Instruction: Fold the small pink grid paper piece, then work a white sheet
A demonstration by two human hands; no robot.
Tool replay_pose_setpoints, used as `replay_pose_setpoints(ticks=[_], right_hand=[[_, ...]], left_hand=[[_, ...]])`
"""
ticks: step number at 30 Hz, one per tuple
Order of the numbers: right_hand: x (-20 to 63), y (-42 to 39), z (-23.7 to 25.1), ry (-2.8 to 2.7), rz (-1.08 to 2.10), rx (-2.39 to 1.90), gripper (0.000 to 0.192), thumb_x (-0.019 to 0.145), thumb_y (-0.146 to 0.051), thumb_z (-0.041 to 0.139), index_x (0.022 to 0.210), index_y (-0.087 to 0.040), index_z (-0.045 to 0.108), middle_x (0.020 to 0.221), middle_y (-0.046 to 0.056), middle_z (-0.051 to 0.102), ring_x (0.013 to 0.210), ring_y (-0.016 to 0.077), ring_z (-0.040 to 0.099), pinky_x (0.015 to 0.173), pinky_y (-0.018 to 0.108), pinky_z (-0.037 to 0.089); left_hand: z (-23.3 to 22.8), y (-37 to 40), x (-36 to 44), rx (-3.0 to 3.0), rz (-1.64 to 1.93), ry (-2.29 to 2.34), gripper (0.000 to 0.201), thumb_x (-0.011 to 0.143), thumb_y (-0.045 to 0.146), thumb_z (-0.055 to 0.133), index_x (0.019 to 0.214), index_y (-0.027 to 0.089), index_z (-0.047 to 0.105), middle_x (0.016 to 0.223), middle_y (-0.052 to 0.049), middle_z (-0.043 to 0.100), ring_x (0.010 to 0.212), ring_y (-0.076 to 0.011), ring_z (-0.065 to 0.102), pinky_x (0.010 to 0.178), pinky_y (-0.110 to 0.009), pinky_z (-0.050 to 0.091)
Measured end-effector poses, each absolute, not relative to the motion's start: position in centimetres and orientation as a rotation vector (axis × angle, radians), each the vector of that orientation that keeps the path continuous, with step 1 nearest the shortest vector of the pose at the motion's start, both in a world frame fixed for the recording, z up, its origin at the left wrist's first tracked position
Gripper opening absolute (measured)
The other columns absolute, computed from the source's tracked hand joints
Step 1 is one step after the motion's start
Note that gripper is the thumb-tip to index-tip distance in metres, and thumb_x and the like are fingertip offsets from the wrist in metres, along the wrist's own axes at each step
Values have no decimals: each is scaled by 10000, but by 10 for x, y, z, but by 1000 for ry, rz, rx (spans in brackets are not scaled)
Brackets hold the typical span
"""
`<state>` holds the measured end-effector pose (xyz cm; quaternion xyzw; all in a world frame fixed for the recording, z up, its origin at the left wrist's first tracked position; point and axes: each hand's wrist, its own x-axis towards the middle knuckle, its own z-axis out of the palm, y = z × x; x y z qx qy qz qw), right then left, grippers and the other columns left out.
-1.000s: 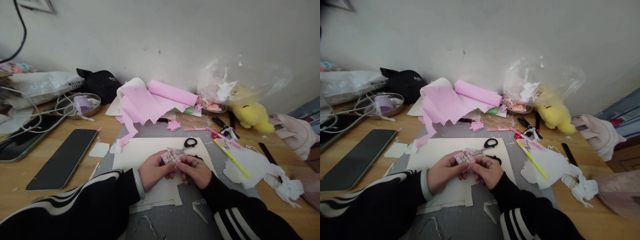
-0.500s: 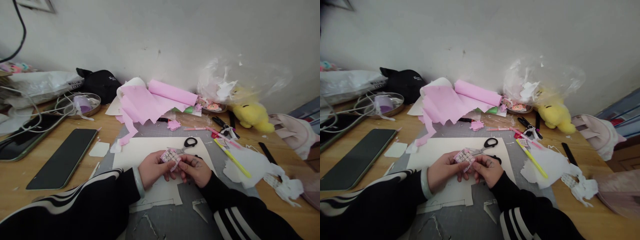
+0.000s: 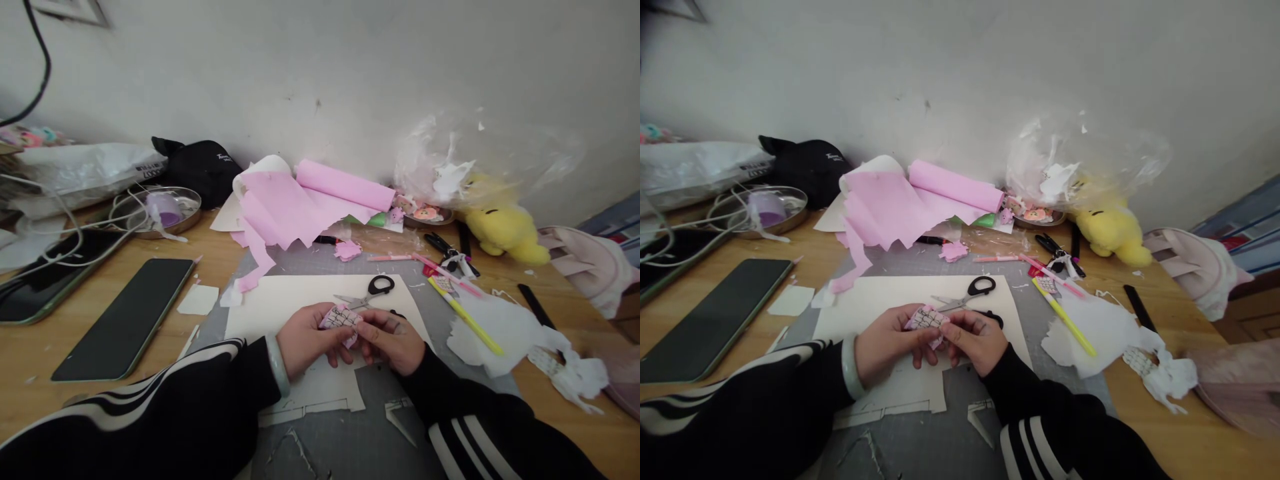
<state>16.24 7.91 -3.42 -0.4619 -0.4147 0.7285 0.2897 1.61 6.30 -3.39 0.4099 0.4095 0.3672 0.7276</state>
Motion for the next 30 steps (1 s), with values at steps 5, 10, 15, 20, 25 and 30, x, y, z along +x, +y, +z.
replay_pose_setpoints(ticks=[5,10,15,20,25,30], right_hand=[[164,79,-36,-1163,1939,-1237,295,562,-368,613,689,-122,511,408,-66,487,332,35,425,343,163,352],[165,80,-36,-1206,1929,-1273,282,576,-362,604,700,-123,518,409,-65,488,339,35,428,360,169,362],[164,78,-35,-1183,1902,-1287,298,558,-377,602,684,-123,513,412,-60,491,336,38,421,349,172,367],[162,78,-35,-1159,1899,-1292,322,531,-395,602,681,-128,504,397,-63,488,327,41,415,338,176,365],[162,78,-33,-1195,1904,-1301,305,538,-379,607,668,-131,485,392,-71,486,313,35,417,337,169,351],[162,78,-33,-1215,1868,-1335,298,558,-389,594,656,-132,478,391,-74,476,320,34,418,342,170,356]], left_hand=[[-33,64,16,972,866,910,141,687,255,529,735,126,495,562,10,567,483,-97,528,412,-183,397],[-34,65,15,998,972,943,142,710,274,504,710,132,496,557,23,550,482,-78,484,431,-180,391],[-35,64,14,991,966,962,137,701,252,518,671,120,493,555,19,546,476,-68,463,431,-174,377],[-35,64,14,976,967,969,141,692,253,523,662,120,487,553,22,541,468,-66,450,432,-176,367],[-35,65,14,992,960,971,155,689,273,521,663,126,481,554,20,539,474,-76,457,435,-187,369],[-33,64,15,996,939,987,159,680,277,529,667,128,475,555,21,525,489,-80,452,441,-188,368]])
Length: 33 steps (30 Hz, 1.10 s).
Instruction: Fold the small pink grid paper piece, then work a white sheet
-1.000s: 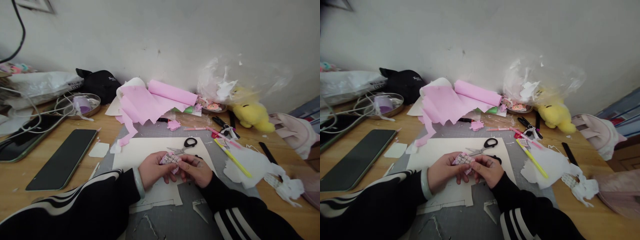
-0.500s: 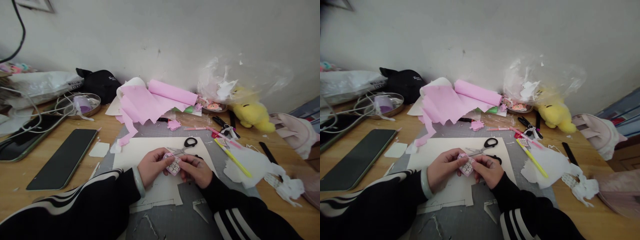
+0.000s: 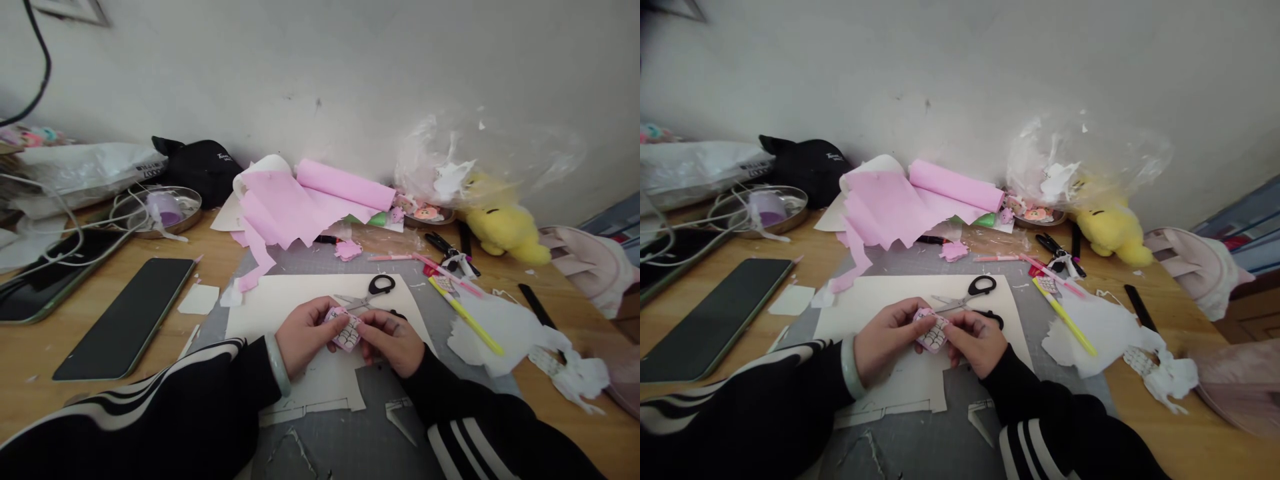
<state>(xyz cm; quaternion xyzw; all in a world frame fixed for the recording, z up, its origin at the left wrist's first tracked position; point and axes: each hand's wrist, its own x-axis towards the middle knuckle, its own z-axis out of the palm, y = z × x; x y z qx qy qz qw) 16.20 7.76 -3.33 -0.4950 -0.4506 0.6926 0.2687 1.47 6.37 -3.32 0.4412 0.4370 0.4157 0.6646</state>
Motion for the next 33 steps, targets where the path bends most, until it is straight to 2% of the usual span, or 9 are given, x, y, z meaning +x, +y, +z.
replay_pose_setpoints(ticks=[5,10,33], right_hand=[[162,76,-35,-1297,1828,-1330,282,585,-388,578,669,-135,488,400,-74,471,332,36,421,349,175,362],[160,75,-32,-1272,1836,-1355,309,545,-390,604,676,-138,482,412,-82,461,335,33,412,340,171,360],[162,76,-33,-1287,1848,-1344,278,564,-357,591,682,-135,472,410,-81,466,338,34,418,352,171,365]], left_hand=[[-33,62,14,1035,886,991,165,656,285,553,682,136,488,553,32,504,492,-80,440,454,-190,363],[-35,62,14,1069,895,1017,165,667,292,541,678,139,482,535,40,477,473,-76,422,440,-186,362],[-35,63,15,1023,891,1002,156,660,262,553,659,137,460,533,41,478,478,-71,423,440,-182,359]])
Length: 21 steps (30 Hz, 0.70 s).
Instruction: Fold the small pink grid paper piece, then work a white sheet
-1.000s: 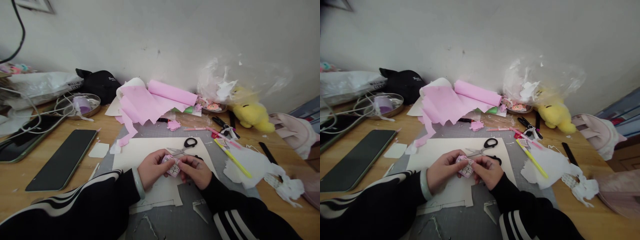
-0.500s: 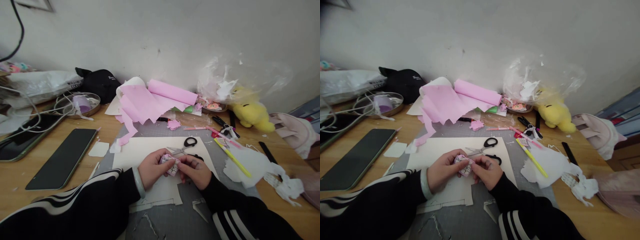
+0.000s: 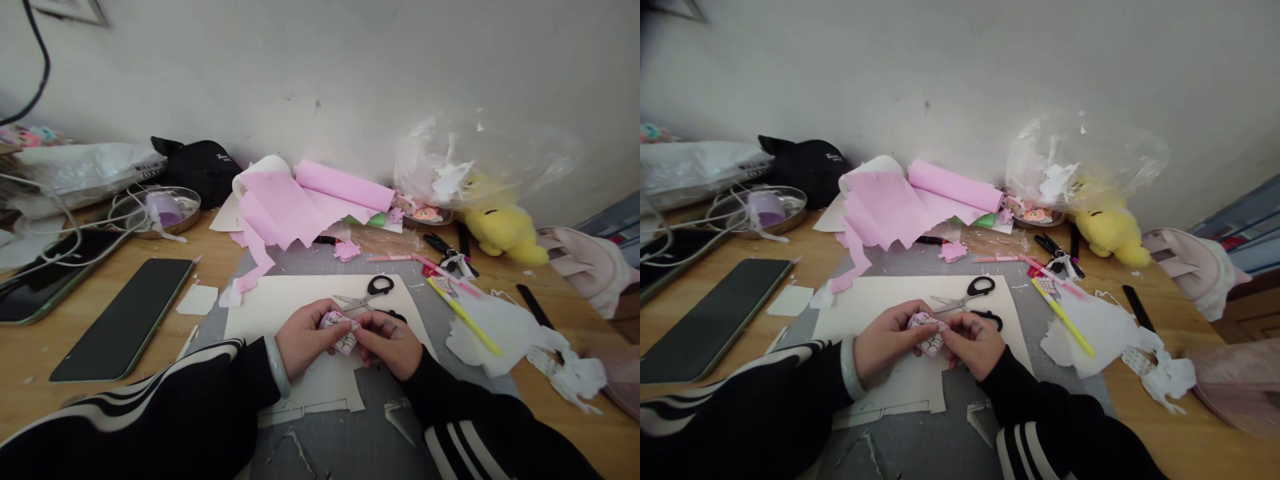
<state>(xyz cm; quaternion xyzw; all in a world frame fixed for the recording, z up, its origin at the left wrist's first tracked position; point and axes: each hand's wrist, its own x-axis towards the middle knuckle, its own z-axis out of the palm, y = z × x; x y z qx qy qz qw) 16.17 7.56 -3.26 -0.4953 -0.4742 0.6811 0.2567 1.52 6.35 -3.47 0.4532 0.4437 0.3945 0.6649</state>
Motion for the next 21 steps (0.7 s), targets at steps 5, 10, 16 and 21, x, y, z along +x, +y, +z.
replay_pose_setpoints(ticks=[5,10,16,21], right_hand=[[161,76,-33,-1293,1844,-1337,267,557,-325,602,693,-134,474,421,-81,466,347,35,420,353,174,372],[160,75,-30,-1279,1829,-1338,271,568,-359,582,669,-132,474,394,-81,457,334,35,415,346,169,362],[160,75,-31,-1280,1831,-1332,298,570,-388,571,672,-125,476,389,-81,465,328,30,412,342,160,357],[160,75,-32,-1287,1821,-1320,282,580,-381,565,669,-128,475,385,-80,466,326,31,419,340,157,354]], left_hand=[[-35,63,15,1024,886,1014,145,652,244,561,676,135,469,549,42,464,486,-68,408,434,-176,359],[-34,62,14,1057,893,1010,145,676,262,536,674,135,465,535,40,476,475,-68,413,440,-179,358],[-33,63,15,1049,886,1010,177,668,286,539,641,134,454,528,39,485,475,-72,424,436,-180,358],[-34,62,14,1056,887,1005,172,674,283,537,652,131,461,528,40,480,477,-69,421,434,-178,358]])
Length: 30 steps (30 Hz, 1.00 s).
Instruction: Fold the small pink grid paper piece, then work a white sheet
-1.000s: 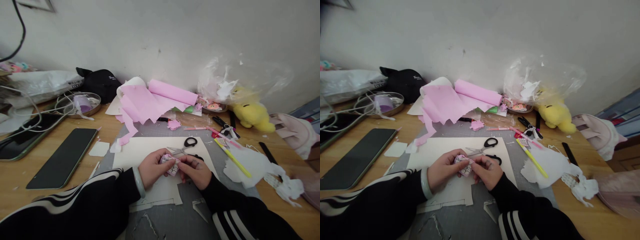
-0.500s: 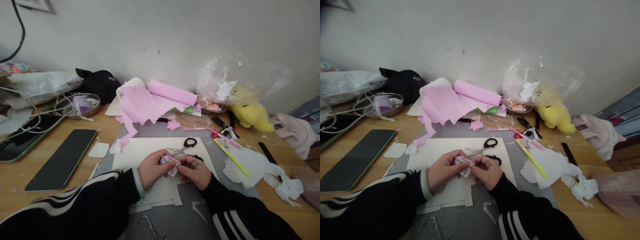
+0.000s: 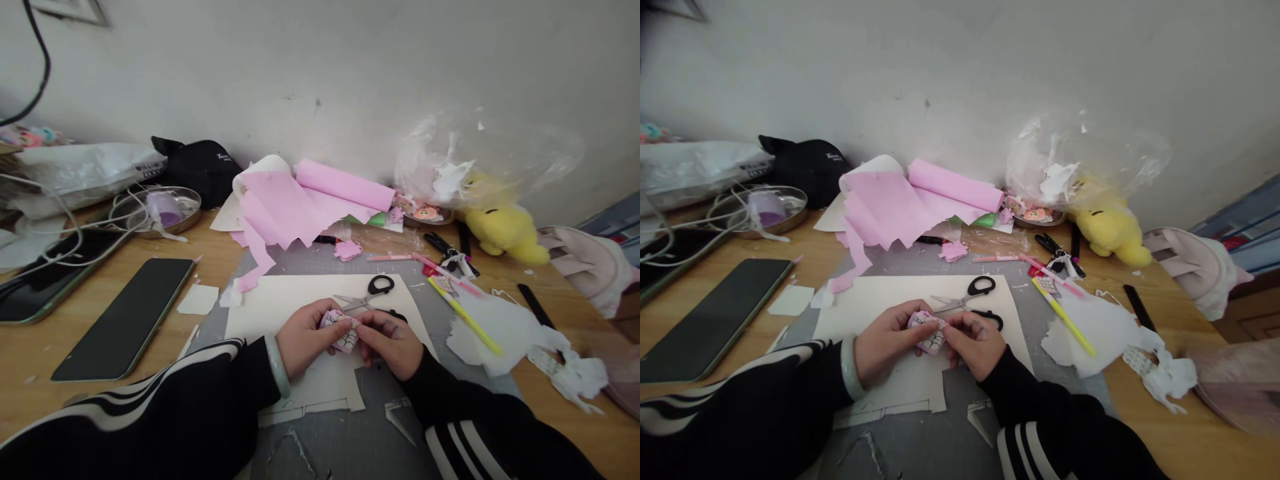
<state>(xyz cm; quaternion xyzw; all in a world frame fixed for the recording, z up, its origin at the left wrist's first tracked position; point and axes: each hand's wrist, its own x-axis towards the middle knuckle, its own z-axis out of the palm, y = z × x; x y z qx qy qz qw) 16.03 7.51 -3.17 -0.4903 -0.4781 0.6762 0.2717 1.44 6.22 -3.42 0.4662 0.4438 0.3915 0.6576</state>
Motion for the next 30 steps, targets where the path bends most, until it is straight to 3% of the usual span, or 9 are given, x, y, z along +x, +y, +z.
replay_pose_setpoints(ticks=[14,30], right_hand=[[160,80,-35,-995,1944,-1294,328,500,-409,604,620,-121,502,381,-54,493,323,58,442,307,173,366],[162,80,-35,-1092,1959,-1316,360,470,-428,636,616,-123,514,345,-66,484,294,41,419,321,162,362]], left_hand=[[-37,62,16,1046,866,1007,145,683,265,528,682,140,453,493,50,484,414,-58,424,379,-163,353],[-33,62,16,1079,822,1036,162,665,275,542,668,141,451,514,50,466,443,-68,437,393,-172,356]])
